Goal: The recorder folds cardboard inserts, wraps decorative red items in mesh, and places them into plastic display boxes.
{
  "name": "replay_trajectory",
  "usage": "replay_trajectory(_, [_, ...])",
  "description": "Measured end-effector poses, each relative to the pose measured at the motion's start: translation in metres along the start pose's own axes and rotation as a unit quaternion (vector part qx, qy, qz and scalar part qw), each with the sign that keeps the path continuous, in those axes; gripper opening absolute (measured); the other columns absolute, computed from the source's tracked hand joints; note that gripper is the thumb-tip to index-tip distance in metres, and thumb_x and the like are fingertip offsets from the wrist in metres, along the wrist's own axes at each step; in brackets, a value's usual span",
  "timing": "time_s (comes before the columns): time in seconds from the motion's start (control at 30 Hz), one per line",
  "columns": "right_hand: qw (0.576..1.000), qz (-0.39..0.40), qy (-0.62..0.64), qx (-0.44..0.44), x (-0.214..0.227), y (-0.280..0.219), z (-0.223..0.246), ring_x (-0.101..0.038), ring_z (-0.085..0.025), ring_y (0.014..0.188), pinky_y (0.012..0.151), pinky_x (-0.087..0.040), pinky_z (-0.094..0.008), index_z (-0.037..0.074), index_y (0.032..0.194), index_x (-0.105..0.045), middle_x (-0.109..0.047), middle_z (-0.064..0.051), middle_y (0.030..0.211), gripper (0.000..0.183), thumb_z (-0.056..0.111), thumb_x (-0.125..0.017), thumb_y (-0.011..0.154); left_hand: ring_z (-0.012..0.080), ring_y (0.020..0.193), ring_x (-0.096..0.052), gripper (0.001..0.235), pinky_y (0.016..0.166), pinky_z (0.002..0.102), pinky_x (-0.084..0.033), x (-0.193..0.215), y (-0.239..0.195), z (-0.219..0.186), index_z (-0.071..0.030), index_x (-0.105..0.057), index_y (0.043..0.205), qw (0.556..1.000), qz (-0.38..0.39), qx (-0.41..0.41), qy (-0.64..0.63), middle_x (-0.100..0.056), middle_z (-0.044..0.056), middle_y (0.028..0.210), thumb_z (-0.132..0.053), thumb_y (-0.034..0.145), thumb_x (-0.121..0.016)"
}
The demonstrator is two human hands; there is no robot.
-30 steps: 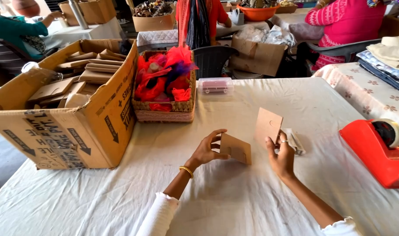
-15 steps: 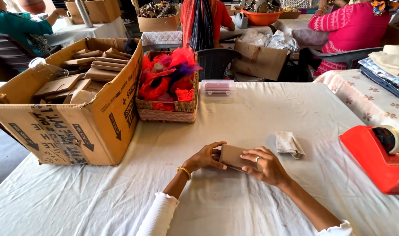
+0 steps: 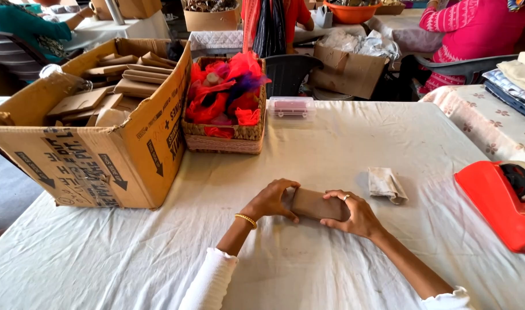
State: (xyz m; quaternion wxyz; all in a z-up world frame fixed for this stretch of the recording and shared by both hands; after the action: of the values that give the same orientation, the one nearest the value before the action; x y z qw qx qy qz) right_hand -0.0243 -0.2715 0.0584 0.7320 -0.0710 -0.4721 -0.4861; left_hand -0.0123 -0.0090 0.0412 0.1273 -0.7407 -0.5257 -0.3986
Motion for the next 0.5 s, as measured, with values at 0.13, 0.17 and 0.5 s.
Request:
replay_trajectory(0.13, [1.000, -0.016, -0.013, 0.019, -0.0058, -0.0004, -0.0068, -0.071, -0.026, 0.107, 0.092, -0.057, -0.040, 0.017, 0.116, -0.066, -0.073, -0.004, 0.124, 0.065, 0.046, -0.092, 0.063, 0.0291, 0.113, -0.060, 0.102, 0.098, 0.041, -0.054, 0.0028, -0.0036, -0.0037, -0.010, -0.060, 0.137, 0.999, -0.004, -0.034, -0.016, -0.062, 0.011, 0.134, -0.041, 0.049, -0.098])
replay_trajectory(0.17, [1.000, -0.016, -0.010, 0.017, -0.0056, 0.0003, -0.0078, -0.072, -0.025, 0.107, 0.092, -0.057, -0.040, 0.017, 0.117, -0.066, -0.073, -0.003, 0.123, 0.066, 0.047, -0.091, 0.064, 0.0296, 0.115, -0.060, 0.101, 0.100, 0.042, -0.052, 0.0027, -0.0022, -0.0029, -0.013, -0.060, 0.139, 1.000, 0.008, -0.014, -0.017, -0.064, 0.011, 0.131, -0.042, 0.050, -0.098])
replay_trajectory(0.5, [1.000, -0.004, -0.014, 0.001, -0.0064, 0.0002, -0.0090, -0.072, -0.025, 0.107, 0.092, -0.057, -0.041, 0.018, 0.119, -0.065, -0.073, -0.003, 0.125, 0.072, 0.051, -0.091, 0.061, 0.0300, 0.119, -0.067, 0.094, 0.102, 0.045, -0.053, 0.0077, -0.0010, -0.0022, -0.017, -0.065, 0.137, 0.998, 0.034, 0.041, -0.045, -0.073, 0.015, 0.122, -0.040, 0.051, -0.096])
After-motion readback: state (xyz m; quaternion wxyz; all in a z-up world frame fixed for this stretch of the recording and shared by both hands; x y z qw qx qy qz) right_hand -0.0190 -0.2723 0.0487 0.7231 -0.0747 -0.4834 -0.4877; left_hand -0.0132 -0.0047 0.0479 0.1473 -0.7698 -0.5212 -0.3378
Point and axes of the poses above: each hand's wrist, its own y-axis towards the middle knuckle, its own x-axis out of the back of the hand, z = x × y, the point moved 3 cm from there along y, towards the middle knuckle
